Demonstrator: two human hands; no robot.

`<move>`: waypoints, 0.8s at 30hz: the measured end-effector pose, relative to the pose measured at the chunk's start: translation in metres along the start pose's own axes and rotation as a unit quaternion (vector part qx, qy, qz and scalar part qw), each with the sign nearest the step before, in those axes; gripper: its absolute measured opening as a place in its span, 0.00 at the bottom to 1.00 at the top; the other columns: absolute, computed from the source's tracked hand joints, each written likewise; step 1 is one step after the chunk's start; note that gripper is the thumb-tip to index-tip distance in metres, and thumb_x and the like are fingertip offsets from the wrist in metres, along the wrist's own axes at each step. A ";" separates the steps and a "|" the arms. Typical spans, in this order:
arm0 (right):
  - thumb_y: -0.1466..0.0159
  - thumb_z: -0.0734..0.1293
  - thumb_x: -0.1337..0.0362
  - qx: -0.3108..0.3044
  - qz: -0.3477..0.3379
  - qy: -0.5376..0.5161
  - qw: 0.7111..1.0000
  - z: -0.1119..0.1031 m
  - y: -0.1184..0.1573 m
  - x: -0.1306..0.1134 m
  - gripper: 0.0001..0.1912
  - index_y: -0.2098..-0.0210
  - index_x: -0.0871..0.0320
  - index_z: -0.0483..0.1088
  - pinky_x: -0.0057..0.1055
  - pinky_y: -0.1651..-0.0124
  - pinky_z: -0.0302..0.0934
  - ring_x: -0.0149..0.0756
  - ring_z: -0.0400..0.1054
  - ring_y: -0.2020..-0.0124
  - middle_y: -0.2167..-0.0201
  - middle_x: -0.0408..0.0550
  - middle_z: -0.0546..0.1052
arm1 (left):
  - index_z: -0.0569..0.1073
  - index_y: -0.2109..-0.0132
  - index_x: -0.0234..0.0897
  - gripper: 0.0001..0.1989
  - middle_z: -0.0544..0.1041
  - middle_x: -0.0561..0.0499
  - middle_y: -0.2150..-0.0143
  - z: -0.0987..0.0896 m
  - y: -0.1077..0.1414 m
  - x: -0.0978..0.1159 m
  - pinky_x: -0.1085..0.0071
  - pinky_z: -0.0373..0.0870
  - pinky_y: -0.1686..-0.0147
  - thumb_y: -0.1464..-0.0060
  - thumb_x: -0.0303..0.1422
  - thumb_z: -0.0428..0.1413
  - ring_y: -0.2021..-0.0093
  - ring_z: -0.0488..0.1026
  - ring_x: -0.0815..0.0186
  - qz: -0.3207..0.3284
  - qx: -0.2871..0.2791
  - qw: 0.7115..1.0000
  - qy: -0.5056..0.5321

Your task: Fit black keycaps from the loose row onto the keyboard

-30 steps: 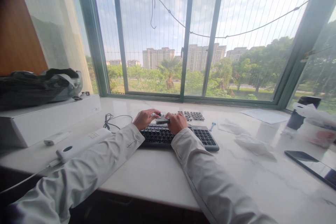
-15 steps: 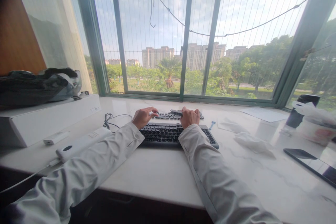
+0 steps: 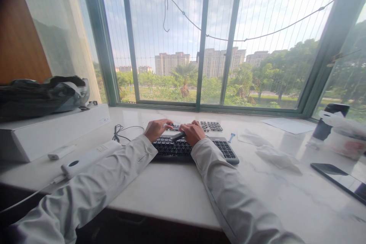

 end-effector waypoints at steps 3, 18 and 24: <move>0.46 0.63 0.74 0.007 -0.008 0.003 1.000 -0.002 -0.001 -0.004 0.11 0.65 0.56 0.69 0.31 0.56 0.45 0.34 0.69 0.66 0.69 0.47 0.78 | 0.75 0.56 0.43 0.12 0.79 0.56 0.58 0.000 0.000 0.003 0.75 0.66 0.62 0.41 0.41 0.51 0.58 0.76 0.67 0.012 -0.003 1.000 0.008; 0.35 0.59 0.63 0.048 -0.008 0.021 0.999 -0.009 -0.001 -0.011 0.09 0.63 0.55 0.71 0.32 0.56 0.44 0.33 0.68 0.68 0.70 0.47 0.78 | 0.75 0.55 0.41 0.13 0.79 0.52 0.57 -0.002 0.002 0.018 0.75 0.68 0.59 0.40 0.40 0.50 0.58 0.76 0.67 0.071 -0.005 0.996 0.050; 0.36 0.61 0.63 0.058 -0.024 0.030 0.998 -0.008 -0.001 -0.013 0.08 0.62 0.54 0.71 0.33 0.56 0.43 0.34 0.68 0.67 0.69 0.47 0.78 | 0.76 0.56 0.41 0.14 0.79 0.52 0.57 -0.002 0.002 0.020 0.75 0.69 0.58 0.40 0.41 0.50 0.58 0.76 0.67 0.070 -0.011 0.996 0.057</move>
Point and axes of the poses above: each hand's wrist, its own y-axis away from the middle knuckle, its own z-axis out of the palm, x = y × z, the point moved 9 cm from there along -y, towards the middle knuckle
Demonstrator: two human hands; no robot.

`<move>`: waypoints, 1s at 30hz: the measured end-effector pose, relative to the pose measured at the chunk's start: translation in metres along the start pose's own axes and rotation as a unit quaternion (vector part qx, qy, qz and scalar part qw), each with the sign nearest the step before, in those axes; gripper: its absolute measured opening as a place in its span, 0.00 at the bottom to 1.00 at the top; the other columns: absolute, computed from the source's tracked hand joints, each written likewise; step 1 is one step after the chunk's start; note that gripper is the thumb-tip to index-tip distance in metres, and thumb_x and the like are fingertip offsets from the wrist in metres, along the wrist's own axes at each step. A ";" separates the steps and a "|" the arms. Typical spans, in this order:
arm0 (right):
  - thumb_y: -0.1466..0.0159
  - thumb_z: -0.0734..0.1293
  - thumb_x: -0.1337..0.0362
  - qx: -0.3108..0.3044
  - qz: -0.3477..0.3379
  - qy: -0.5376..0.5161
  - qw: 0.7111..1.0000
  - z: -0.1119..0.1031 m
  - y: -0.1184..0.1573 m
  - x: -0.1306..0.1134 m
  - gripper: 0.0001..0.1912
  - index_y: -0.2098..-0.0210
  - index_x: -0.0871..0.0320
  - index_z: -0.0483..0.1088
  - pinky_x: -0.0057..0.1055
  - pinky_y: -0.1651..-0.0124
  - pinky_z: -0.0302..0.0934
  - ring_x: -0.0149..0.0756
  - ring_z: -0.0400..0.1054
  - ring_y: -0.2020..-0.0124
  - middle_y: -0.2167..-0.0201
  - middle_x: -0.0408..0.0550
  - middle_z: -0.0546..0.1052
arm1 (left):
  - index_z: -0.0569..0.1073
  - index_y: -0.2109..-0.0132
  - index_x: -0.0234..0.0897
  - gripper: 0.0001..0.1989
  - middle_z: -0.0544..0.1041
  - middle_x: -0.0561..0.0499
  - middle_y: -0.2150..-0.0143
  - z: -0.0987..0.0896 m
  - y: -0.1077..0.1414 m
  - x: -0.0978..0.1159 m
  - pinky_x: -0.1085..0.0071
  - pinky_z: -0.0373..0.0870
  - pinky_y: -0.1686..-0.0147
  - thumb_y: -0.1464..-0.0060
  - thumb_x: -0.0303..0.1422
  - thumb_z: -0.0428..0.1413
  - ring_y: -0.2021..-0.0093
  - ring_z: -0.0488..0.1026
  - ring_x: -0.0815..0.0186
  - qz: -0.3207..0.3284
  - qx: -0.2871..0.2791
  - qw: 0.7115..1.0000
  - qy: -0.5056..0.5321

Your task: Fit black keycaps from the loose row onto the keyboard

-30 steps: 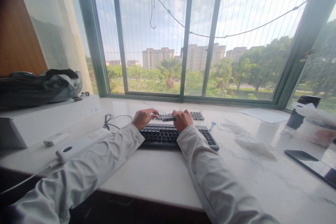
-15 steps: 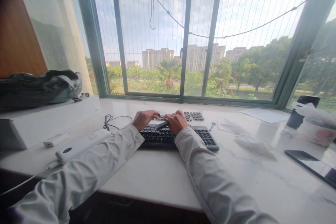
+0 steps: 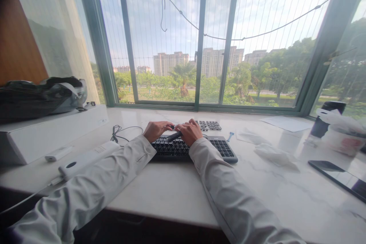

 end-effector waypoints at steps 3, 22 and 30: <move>0.36 0.61 0.63 -0.001 -0.001 0.002 1.000 0.001 0.000 -0.001 0.08 0.62 0.55 0.72 0.33 0.56 0.43 0.34 0.68 0.66 0.69 0.47 0.78 | 0.76 0.56 0.41 0.14 0.79 0.52 0.57 0.000 0.000 0.000 0.75 0.69 0.58 0.40 0.42 0.50 0.59 0.76 0.67 -0.001 0.000 1.000 -0.001; 0.37 0.62 0.67 -0.009 -0.006 0.003 1.000 0.000 0.000 -0.003 0.09 0.60 0.54 0.72 0.34 0.55 0.43 0.34 0.68 0.66 0.67 0.46 0.78 | 0.77 0.57 0.42 0.14 0.80 0.54 0.59 0.003 0.001 0.000 0.76 0.68 0.59 0.40 0.42 0.50 0.60 0.77 0.68 -0.001 -0.004 1.000 -0.006; 0.39 0.62 0.69 -0.026 0.002 0.008 1.000 0.003 -0.001 -0.002 0.10 0.60 0.54 0.72 0.34 0.55 0.43 0.34 0.68 0.65 0.68 0.47 0.78 | 0.77 0.58 0.42 0.16 0.80 0.54 0.59 0.004 0.001 -0.002 0.76 0.67 0.61 0.40 0.44 0.49 0.61 0.77 0.67 -0.012 -0.014 1.000 -0.009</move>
Point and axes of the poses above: each hand's wrist, its own y-axis away from the middle knuckle, its own z-axis out of the palm, x = y × z, the point moved 9 cm from there along -y, towards the middle knuckle
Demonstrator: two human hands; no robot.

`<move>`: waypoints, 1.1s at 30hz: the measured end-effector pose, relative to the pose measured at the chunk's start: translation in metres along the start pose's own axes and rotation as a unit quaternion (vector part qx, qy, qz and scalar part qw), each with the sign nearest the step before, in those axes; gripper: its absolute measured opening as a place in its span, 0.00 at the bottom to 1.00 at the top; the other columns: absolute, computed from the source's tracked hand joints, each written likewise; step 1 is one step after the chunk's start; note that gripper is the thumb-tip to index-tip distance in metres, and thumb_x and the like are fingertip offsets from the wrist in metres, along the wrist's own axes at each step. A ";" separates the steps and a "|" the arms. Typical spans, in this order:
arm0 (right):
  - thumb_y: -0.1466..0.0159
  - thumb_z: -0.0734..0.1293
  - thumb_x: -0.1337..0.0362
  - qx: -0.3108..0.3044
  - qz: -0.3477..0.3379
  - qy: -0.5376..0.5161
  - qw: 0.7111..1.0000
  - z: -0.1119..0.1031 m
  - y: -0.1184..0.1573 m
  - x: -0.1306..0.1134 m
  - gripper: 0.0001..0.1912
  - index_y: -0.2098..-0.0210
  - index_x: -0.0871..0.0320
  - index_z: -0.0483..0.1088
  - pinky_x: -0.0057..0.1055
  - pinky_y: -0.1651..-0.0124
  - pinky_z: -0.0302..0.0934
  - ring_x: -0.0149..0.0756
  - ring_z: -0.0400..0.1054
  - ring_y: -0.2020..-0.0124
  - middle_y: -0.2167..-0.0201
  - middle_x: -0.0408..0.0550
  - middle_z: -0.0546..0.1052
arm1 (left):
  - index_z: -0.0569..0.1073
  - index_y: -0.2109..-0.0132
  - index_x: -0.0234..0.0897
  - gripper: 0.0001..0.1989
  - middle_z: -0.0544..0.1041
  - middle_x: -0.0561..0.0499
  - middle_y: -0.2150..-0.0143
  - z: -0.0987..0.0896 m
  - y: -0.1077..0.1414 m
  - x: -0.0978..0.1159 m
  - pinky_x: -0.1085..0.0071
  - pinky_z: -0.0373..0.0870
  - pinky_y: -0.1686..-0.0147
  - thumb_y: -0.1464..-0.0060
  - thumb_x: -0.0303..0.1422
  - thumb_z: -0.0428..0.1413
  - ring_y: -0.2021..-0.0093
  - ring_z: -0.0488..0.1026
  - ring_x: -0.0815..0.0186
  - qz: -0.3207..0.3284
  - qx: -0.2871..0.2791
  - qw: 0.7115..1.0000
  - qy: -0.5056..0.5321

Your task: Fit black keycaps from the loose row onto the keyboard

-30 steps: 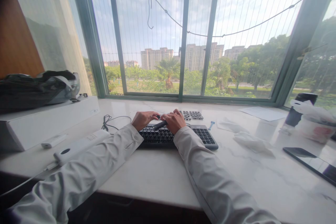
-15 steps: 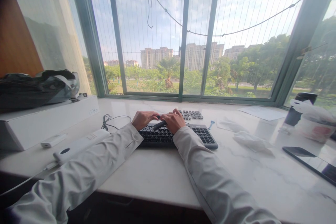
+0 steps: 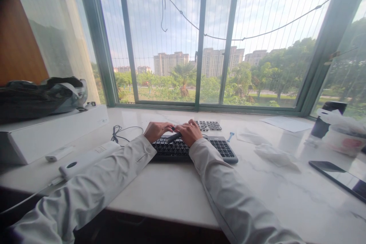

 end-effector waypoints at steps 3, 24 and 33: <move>0.39 0.62 0.71 -0.003 -0.007 -0.008 1.000 0.000 0.000 -0.001 0.11 0.60 0.53 0.72 0.34 0.55 0.43 0.34 0.69 0.64 0.66 0.46 0.78 | 0.77 0.58 0.43 0.15 0.80 0.55 0.59 -0.001 0.000 0.000 0.76 0.67 0.62 0.41 0.44 0.49 0.61 0.77 0.68 -0.002 -0.003 1.000 -0.006; 0.38 0.62 0.69 -0.004 -0.016 -0.009 1.000 0.005 0.001 -0.001 0.08 0.63 0.52 0.71 0.33 0.54 0.44 0.34 0.70 0.64 0.66 0.45 0.79 | 0.77 0.66 0.42 0.16 0.80 0.56 0.67 -0.005 0.000 0.002 0.77 0.63 0.70 0.44 0.47 0.52 0.68 0.75 0.70 -0.018 -0.016 1.000 -0.010; 0.38 0.62 0.68 0.001 -0.009 -0.022 1.000 0.005 0.001 0.000 0.07 0.63 0.53 0.71 0.34 0.54 0.43 0.34 0.70 0.65 0.67 0.45 0.79 | 0.76 0.65 0.42 0.15 0.80 0.57 0.65 -0.004 0.000 0.002 0.76 0.63 0.69 0.44 0.46 0.52 0.68 0.75 0.69 -0.023 -0.014 0.999 -0.023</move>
Point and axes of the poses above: each hand's wrist, its own y-axis away from the middle knuckle, its own z-axis out of the palm, x = y × z, the point moved 9 cm from there along -y, towards the middle knuckle
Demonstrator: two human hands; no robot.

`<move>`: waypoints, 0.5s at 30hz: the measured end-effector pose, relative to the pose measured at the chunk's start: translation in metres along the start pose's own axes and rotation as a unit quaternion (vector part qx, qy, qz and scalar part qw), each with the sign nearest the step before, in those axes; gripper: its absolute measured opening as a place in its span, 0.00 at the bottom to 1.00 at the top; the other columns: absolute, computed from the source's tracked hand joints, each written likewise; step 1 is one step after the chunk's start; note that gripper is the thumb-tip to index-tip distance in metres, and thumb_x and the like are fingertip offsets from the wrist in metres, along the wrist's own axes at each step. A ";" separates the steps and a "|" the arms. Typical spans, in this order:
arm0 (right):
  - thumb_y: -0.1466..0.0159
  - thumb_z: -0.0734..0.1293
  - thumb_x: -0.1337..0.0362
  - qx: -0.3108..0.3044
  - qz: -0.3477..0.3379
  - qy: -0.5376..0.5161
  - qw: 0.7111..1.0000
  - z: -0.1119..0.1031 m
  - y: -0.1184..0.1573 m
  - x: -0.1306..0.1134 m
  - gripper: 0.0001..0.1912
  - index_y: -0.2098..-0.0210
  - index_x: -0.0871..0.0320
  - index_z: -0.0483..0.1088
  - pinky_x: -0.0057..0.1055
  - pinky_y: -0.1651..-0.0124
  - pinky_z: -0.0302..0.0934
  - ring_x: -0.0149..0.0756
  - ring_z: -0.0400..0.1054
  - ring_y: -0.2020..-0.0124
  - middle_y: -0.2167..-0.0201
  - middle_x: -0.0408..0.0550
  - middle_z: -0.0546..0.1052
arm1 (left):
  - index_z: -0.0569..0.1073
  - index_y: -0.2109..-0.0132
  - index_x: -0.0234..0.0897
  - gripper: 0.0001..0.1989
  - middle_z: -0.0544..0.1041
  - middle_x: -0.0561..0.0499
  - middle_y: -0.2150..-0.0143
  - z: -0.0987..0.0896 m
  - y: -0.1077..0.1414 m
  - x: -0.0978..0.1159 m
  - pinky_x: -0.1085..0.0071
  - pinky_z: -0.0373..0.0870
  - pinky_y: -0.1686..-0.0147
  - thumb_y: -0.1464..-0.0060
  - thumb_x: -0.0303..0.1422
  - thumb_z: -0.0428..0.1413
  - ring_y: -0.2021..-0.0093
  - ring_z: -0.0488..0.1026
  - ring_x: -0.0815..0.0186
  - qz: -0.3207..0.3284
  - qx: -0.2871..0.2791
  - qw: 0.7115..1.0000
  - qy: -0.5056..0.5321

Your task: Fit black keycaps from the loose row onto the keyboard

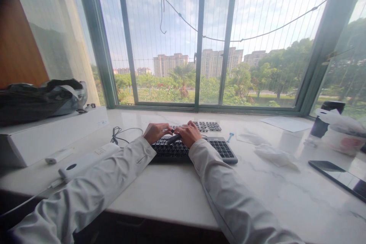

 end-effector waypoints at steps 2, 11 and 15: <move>0.38 0.62 0.69 -0.007 0.004 -0.003 1.000 0.001 0.000 0.001 0.08 0.62 0.53 0.72 0.34 0.53 0.43 0.35 0.70 0.64 0.66 0.46 0.79 | 0.76 0.64 0.42 0.14 0.80 0.57 0.64 0.001 0.000 0.000 0.77 0.63 0.69 0.44 0.46 0.53 0.67 0.75 0.70 0.001 -0.004 1.000 -0.002; 0.42 0.63 0.72 -0.011 0.005 -0.024 1.000 0.000 0.000 0.000 0.12 0.61 0.52 0.72 0.34 0.52 0.43 0.35 0.70 0.62 0.65 0.44 0.79 | 0.75 0.62 0.44 0.14 0.80 0.58 0.66 0.005 0.001 -0.001 0.77 0.64 0.69 0.46 0.47 0.53 0.66 0.76 0.69 -0.006 -0.016 1.000 -0.004; 0.44 0.64 0.73 -0.023 0.027 -0.022 0.999 0.000 0.001 0.004 0.13 0.61 0.53 0.72 0.33 0.52 0.43 0.34 0.70 0.61 0.64 0.46 0.79 | 0.75 0.54 0.47 0.16 0.80 0.57 0.62 0.005 0.001 0.001 0.76 0.66 0.63 0.44 0.47 0.51 0.62 0.76 0.67 0.013 -0.024 1.000 0.013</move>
Point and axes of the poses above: each hand's wrist, its own y-axis away from the middle knuckle, its own z-axis out of the palm, x = y × z, the point moved 9 cm from there along -y, towards the middle knuckle
